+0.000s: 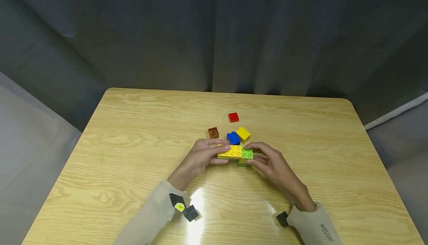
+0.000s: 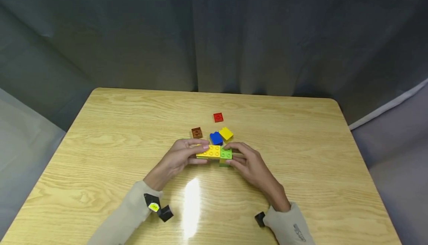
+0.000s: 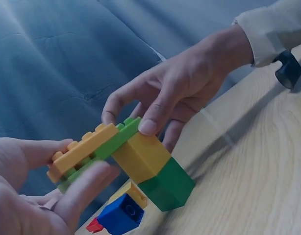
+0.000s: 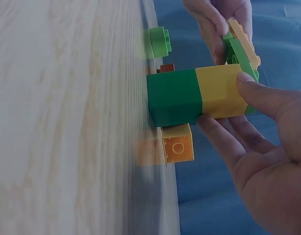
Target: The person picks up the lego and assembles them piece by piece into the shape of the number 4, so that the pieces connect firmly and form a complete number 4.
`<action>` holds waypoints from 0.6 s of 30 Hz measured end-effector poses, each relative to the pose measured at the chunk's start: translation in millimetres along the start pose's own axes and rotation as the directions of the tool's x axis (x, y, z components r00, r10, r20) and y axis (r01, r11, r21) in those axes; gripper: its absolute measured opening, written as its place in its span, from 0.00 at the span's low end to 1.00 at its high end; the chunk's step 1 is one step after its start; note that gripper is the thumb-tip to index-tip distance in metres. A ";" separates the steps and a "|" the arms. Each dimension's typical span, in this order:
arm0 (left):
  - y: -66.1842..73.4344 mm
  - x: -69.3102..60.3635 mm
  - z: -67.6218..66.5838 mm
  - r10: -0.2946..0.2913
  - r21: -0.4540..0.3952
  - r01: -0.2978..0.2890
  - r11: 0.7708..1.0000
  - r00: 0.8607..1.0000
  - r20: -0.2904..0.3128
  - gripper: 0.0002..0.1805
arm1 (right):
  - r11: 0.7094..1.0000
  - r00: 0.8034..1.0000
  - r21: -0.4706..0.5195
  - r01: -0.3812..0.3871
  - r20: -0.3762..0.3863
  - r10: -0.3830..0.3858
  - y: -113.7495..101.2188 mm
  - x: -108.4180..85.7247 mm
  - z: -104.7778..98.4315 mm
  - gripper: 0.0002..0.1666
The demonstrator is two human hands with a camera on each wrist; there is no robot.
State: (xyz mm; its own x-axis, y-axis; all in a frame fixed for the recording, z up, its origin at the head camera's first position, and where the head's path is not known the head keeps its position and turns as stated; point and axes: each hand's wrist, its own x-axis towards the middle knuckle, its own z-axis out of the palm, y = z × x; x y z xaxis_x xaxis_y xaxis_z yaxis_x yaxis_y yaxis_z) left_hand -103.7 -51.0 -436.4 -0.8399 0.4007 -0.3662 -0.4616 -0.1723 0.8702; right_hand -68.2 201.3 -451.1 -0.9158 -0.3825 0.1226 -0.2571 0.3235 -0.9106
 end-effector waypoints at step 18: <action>2.4 1.2 -3.6 -0.028 0.016 0.027 0.999 0.999 0.025 0.25 | 1.000 1.000 -0.030 -0.002 -0.015 0.001 0.6 0.0 -1.4 0.25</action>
State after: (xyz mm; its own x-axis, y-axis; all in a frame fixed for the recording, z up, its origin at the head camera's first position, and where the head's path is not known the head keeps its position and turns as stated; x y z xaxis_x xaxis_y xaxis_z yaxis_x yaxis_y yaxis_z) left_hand -106.8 -54.2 -435.9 -0.8192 0.4279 -0.3819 -0.4799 -0.1468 0.8650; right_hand -68.8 202.7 -451.0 -0.9207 -0.3690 0.1273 -0.2646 0.3502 -0.8985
